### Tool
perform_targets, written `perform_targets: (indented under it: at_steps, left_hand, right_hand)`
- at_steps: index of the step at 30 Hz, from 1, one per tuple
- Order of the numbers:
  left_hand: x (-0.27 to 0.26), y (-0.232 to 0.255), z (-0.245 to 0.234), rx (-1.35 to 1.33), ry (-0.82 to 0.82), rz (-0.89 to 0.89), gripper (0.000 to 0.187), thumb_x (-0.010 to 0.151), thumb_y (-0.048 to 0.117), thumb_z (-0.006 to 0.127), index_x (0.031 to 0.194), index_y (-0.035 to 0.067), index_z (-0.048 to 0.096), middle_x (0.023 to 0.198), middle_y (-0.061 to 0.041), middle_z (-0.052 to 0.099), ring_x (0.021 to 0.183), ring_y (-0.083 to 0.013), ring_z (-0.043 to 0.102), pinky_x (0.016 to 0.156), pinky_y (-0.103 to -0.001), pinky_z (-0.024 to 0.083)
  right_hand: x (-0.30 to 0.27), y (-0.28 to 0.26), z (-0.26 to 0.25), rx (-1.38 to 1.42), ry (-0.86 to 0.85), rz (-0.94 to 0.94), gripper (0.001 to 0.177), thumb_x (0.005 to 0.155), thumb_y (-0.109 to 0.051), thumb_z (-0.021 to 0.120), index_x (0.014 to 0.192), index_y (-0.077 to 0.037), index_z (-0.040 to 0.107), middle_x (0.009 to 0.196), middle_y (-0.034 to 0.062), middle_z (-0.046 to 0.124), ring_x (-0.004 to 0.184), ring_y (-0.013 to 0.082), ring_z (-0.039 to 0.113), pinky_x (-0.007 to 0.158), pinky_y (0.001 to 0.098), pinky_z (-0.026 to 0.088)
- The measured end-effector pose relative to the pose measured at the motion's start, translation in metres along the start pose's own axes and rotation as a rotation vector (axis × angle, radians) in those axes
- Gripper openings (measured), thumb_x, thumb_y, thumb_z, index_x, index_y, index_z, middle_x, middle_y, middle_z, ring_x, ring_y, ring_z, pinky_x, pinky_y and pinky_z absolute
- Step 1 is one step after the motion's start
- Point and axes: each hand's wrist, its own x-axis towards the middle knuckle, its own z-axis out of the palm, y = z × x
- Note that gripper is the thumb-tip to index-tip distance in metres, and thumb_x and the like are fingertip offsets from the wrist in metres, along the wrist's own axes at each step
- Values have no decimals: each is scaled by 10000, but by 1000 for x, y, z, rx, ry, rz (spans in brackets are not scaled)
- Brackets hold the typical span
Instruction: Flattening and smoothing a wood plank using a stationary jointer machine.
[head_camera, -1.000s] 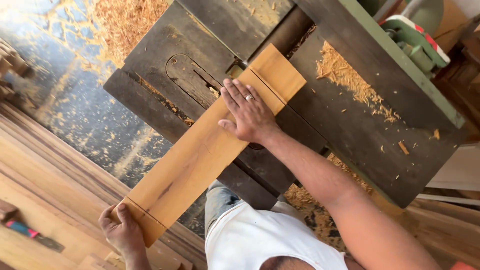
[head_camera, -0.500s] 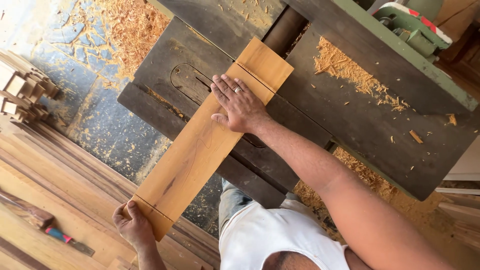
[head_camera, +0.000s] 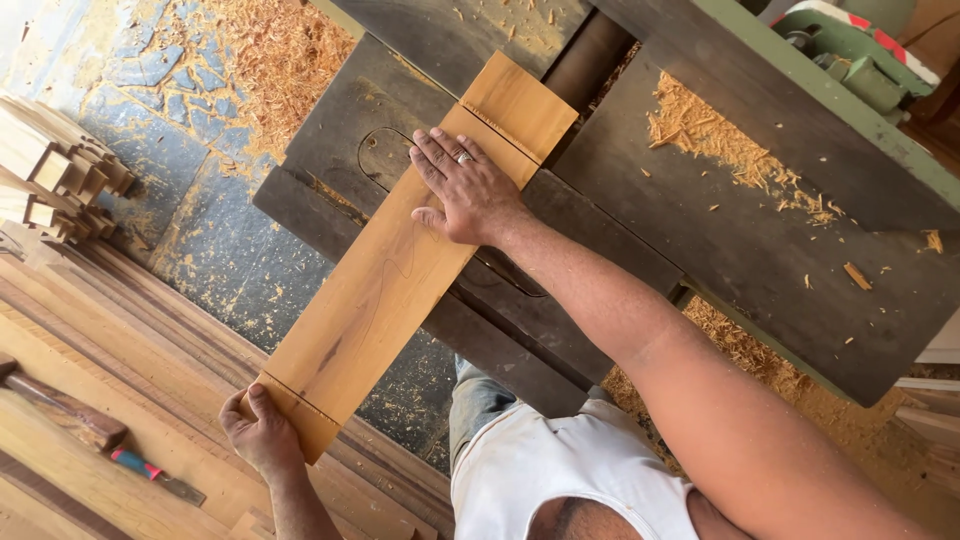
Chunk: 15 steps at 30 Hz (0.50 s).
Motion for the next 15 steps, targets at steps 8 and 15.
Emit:
perform_targets:
  at_steps: [8,15]
  left_hand:
    - [17,2,2,1,-2,4,403,1085,399,695,1199,27,592,1116,-80,629,1023,-173,607,898,-309,529]
    - [24,4,3,10,10,28,404,1093,396,696,1207,23,592,1126,-86,631,1034,-177,606,915,-316,523]
  right_hand:
    - [11,0,5,-8,29,6,888,1010,-693,336,1625,-74,169,1706,111,116,1571,273,119,1285,463,102]
    - [18,-1,5,-19,62,-22,886,1020,-686,356,1618,-51,204,1700,137,156,1571,293,136,1281,477,116]
